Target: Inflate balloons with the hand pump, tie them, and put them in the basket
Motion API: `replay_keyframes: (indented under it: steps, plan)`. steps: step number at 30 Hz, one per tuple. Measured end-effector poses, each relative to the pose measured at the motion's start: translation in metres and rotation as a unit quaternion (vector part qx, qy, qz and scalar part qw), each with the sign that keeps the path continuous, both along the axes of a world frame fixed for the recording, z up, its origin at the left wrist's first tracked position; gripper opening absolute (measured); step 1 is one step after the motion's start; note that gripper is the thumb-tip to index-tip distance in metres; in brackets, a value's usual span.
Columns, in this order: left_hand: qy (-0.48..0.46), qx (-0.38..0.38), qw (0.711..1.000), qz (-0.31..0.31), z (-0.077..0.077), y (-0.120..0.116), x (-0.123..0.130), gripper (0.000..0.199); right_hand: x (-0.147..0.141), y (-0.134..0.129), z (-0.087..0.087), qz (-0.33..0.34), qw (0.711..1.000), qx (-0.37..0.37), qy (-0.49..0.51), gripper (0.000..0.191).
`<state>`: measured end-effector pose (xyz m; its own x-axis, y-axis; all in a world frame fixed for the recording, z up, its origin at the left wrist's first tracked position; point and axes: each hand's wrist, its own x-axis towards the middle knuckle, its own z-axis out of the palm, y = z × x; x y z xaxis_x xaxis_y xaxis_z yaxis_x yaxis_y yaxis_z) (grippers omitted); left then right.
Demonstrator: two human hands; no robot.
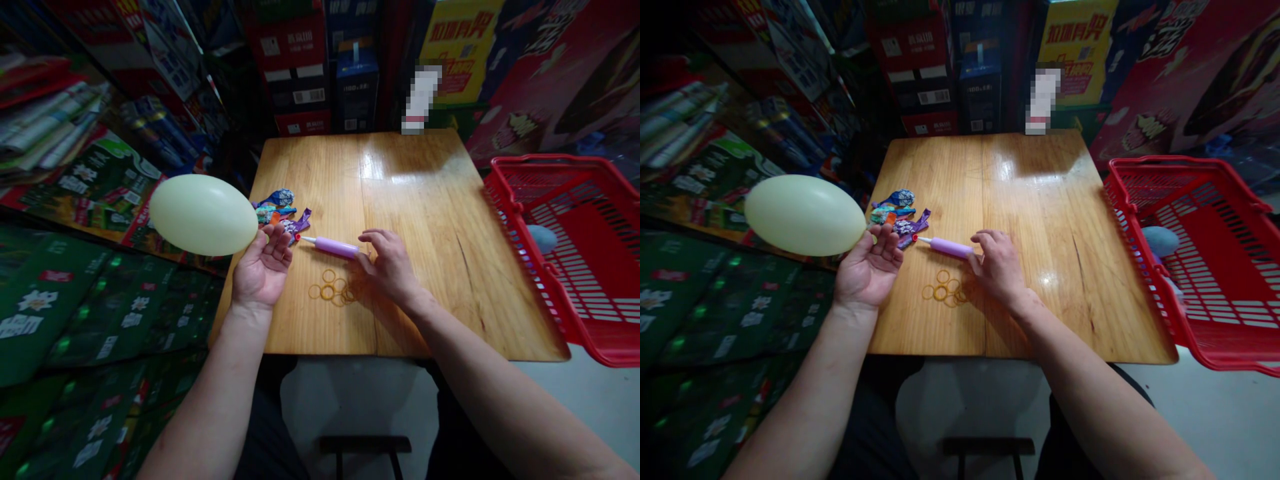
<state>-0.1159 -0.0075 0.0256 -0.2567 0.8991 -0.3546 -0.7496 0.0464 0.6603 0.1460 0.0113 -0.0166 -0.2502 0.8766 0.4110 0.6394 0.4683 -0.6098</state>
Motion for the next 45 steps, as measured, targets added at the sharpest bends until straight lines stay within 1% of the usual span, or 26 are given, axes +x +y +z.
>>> replay_keyframes:
  steps: [4,7,9,11,12,13,14,15,16,18,22,25,28,31,35,40,45]
  plan:
    - [0.001,0.014,0.999,-0.035,-0.002,-0.007,0.003,0.02,0.006,-0.012,0.013,-0.024,0.998,0.039,0.042,0.017]
    - [-0.012,0.018,0.997,-0.068,-0.002,-0.017,0.01,0.02,0.004,-0.032,0.024,-0.011,0.995,0.042,0.092,0.015]
    - [-0.034,0.019,0.995,-0.094,0.001,-0.028,0.018,0.023,-0.003,-0.052,0.031,0.006,0.99,0.013,0.139,0.012]
    - [-0.064,0.026,0.99,-0.123,0.006,-0.045,0.027,0.026,-0.014,-0.077,0.038,0.008,0.98,-0.046,0.192,0.008]
    - [-0.079,0.031,0.987,-0.134,0.01,-0.057,0.033,0.026,-0.021,-0.091,0.042,-0.002,0.973,-0.088,0.214,0.007]
    - [-0.094,0.034,0.985,-0.141,0.013,-0.07,0.039,0.025,-0.027,-0.107,0.046,-0.027,0.961,-0.13,0.242,0.008]
    - [-0.108,0.036,0.983,-0.145,0.016,-0.086,0.046,0.024,-0.033,-0.123,0.05,-0.044,0.945,-0.173,0.274,0.011]
    - [-0.121,0.034,0.981,-0.147,0.02,-0.104,0.053,0.023,-0.038,-0.139,0.055,-0.048,0.929,-0.206,0.305,0.013]
    - [-0.133,0.03,0.979,-0.15,0.022,-0.122,0.059,0.021,-0.042,-0.156,0.06,-0.043,0.917,-0.224,0.328,0.015]
    - [-0.151,0.02,0.975,-0.162,0.027,-0.162,0.073,0.017,-0.047,-0.19,0.071,-0.04,0.902,-0.243,0.354,0.015]
    - [-0.15,-0.006,0.976,-0.156,0.036,-0.236,0.096,0.013,-0.048,-0.251,0.091,-0.041,0.894,-0.267,0.357,0.017]
    - [-0.139,-0.011,0.98,-0.14,0.042,-0.279,0.106,0.01,-0.046,-0.289,0.1,-0.044,0.888,-0.273,0.366,0.018]
    - [-0.125,-0.009,0.983,-0.136,0.047,-0.31,0.111,0.01,-0.043,-0.319,0.104,-0.035,0.882,-0.275,0.38,0.019]
    - [-0.108,-0.004,0.984,-0.14,0.05,-0.332,0.113,0.012,-0.038,-0.339,0.106,-0.023,0.881,-0.278,0.383,0.021]
    - [-0.092,0.017,0.985,-0.148,0.054,-0.352,0.113,0.013,-0.034,-0.359,0.11,0.002,0.881,-0.276,0.384,0.025]
    - [-0.096,0.044,0.984,-0.146,0.056,-0.368,0.108,0.012,-0.038,-0.374,0.112,0.022,0.878,-0.271,0.393,0.028]
    - [-0.105,0.025,0.988,-0.109,0.057,-0.378,0.101,0.01,-0.051,-0.38,0.11,0.017,0.873,-0.285,0.396,0.028]
